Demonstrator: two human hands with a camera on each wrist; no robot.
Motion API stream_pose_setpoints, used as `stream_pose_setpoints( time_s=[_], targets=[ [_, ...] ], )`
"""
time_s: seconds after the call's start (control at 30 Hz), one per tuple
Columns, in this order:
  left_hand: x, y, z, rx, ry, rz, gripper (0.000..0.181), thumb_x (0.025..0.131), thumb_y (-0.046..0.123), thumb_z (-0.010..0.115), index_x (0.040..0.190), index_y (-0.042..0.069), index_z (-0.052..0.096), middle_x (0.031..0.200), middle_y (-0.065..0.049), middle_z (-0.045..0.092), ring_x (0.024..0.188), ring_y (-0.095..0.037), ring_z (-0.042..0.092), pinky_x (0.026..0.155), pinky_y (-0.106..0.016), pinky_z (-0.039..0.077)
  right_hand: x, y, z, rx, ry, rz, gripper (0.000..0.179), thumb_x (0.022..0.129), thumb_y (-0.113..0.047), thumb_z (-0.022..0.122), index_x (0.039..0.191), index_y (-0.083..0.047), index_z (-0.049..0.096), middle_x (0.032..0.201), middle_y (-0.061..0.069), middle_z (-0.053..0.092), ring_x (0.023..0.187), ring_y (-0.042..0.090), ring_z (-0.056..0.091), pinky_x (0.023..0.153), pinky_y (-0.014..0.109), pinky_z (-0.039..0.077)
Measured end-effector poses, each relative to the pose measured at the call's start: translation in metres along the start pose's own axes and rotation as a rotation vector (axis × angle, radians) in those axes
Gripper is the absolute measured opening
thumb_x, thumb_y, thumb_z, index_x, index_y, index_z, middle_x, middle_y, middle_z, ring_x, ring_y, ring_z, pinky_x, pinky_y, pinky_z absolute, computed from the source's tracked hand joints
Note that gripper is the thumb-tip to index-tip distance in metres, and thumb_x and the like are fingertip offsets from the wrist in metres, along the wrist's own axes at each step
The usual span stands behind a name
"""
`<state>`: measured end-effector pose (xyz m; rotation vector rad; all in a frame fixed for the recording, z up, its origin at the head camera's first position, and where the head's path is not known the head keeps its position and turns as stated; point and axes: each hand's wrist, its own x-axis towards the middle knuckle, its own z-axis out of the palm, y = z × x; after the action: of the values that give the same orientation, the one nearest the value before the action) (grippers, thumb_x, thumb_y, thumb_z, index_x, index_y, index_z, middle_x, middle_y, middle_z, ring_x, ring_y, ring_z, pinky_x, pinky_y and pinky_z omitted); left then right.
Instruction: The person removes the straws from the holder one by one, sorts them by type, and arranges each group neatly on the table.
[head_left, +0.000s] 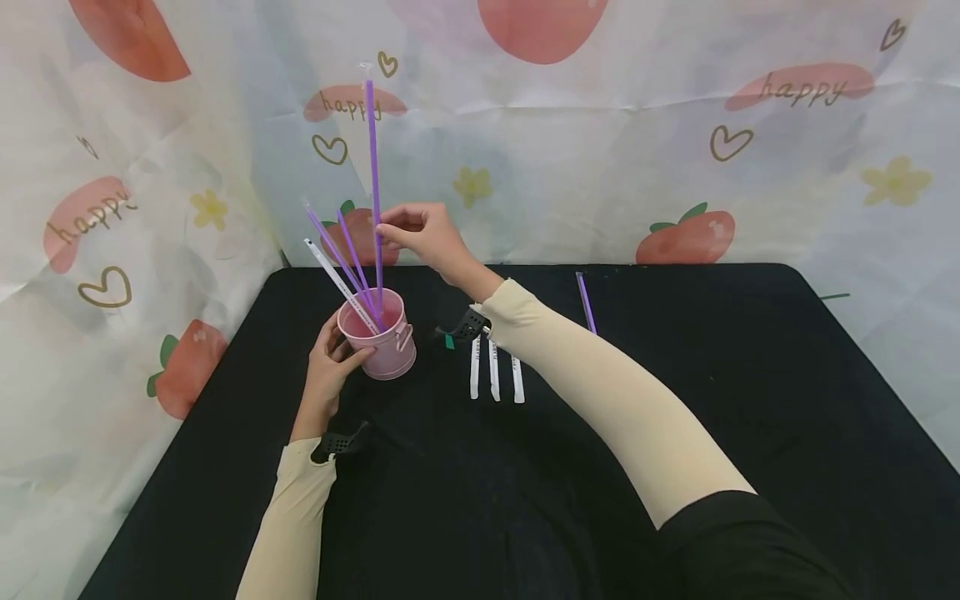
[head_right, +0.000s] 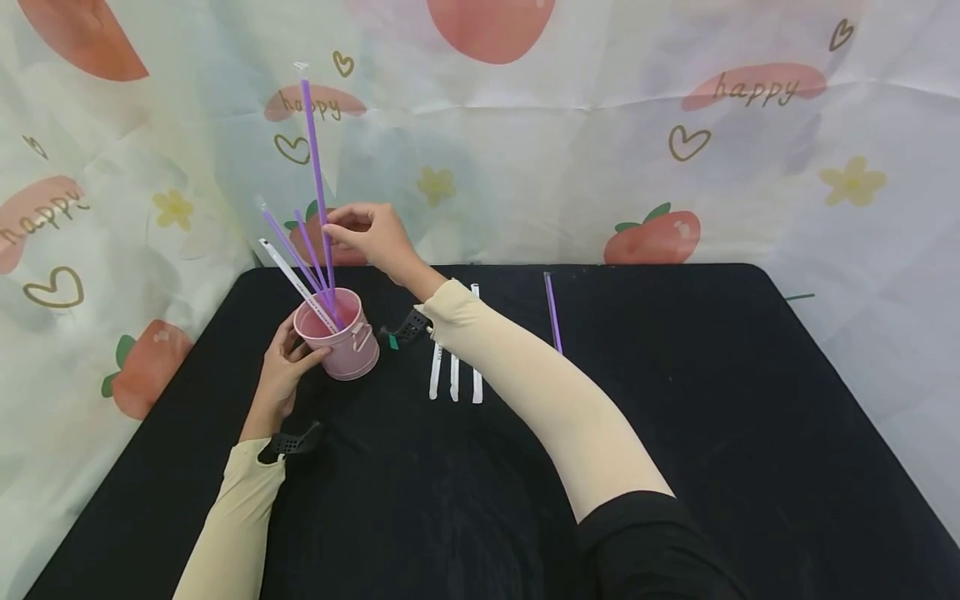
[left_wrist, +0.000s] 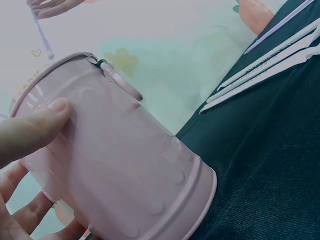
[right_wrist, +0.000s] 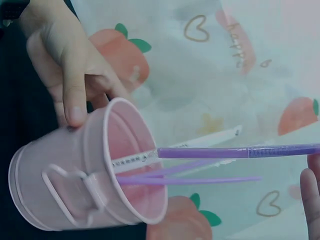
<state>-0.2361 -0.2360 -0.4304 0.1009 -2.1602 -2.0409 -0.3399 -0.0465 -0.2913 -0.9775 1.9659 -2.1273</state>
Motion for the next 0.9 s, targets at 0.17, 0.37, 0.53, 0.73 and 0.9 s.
stream_pose_setpoints(
  time_s=[0.17, 0.37, 0.53, 0.73, 0.9],
  targets=[
    [0.001, -0.001, 0.003, -0.009, -0.007, 0.001, 0.076, 0.083, 0.001, 0.067, 0.147, 0.019, 0.029, 0.149, -0.008, 0.034, 0.135, -0.033, 0.038, 0.111, -0.052, 0.031, -0.004, -0.010, -0.015, -0.002, 0.029, -0.015, 0.019, 0.087, -0.002, 0.063, 0.100, 0.012, 0.065, 0.077, -0.004, 0.068, 0.075, 0.012, 0.067, 0.081, 0.040, 0.057],
    [0.003, -0.002, 0.007, -0.011, -0.007, 0.003, 0.077, 0.083, 0.001, 0.068, 0.147, 0.019, 0.030, 0.149, -0.008, 0.035, 0.135, -0.033, 0.038, 0.111, -0.052, 0.031, -0.011, -0.013, -0.034, -0.031, 0.063, 0.011, 0.021, 0.086, -0.002, 0.064, 0.100, 0.013, 0.064, 0.076, -0.004, 0.068, 0.073, 0.009, 0.067, 0.078, 0.034, 0.058],
    [0.003, -0.003, 0.008, -0.010, -0.012, -0.003, 0.078, 0.083, 0.001, 0.068, 0.147, 0.019, 0.029, 0.150, -0.008, 0.033, 0.135, -0.033, 0.037, 0.111, -0.051, 0.032, -0.022, -0.009, -0.049, -0.056, 0.077, 0.058, 0.019, 0.086, -0.001, 0.064, 0.100, 0.013, 0.063, 0.076, -0.002, 0.068, 0.072, 0.009, 0.066, 0.079, 0.038, 0.057],
    [0.000, -0.001, 0.003, 0.013, -0.001, -0.012, 0.078, 0.083, 0.002, 0.068, 0.147, 0.020, 0.028, 0.151, -0.007, 0.032, 0.136, -0.032, 0.036, 0.112, -0.051, 0.031, -0.042, -0.005, -0.061, -0.097, 0.060, 0.119, 0.022, 0.086, -0.002, 0.064, 0.101, 0.014, 0.063, 0.077, -0.001, 0.070, 0.073, 0.010, 0.067, 0.081, 0.035, 0.057],
    [0.000, 0.000, 0.000, 0.017, -0.008, -0.012, 0.079, 0.083, 0.001, 0.067, 0.148, 0.020, 0.027, 0.151, -0.007, 0.032, 0.137, -0.031, 0.036, 0.112, -0.050, 0.031, -0.062, -0.004, -0.071, -0.122, 0.049, 0.167, 0.021, 0.086, -0.004, 0.065, 0.101, 0.011, 0.064, 0.079, -0.002, 0.069, 0.075, 0.010, 0.067, 0.078, 0.029, 0.057]
  ],
)
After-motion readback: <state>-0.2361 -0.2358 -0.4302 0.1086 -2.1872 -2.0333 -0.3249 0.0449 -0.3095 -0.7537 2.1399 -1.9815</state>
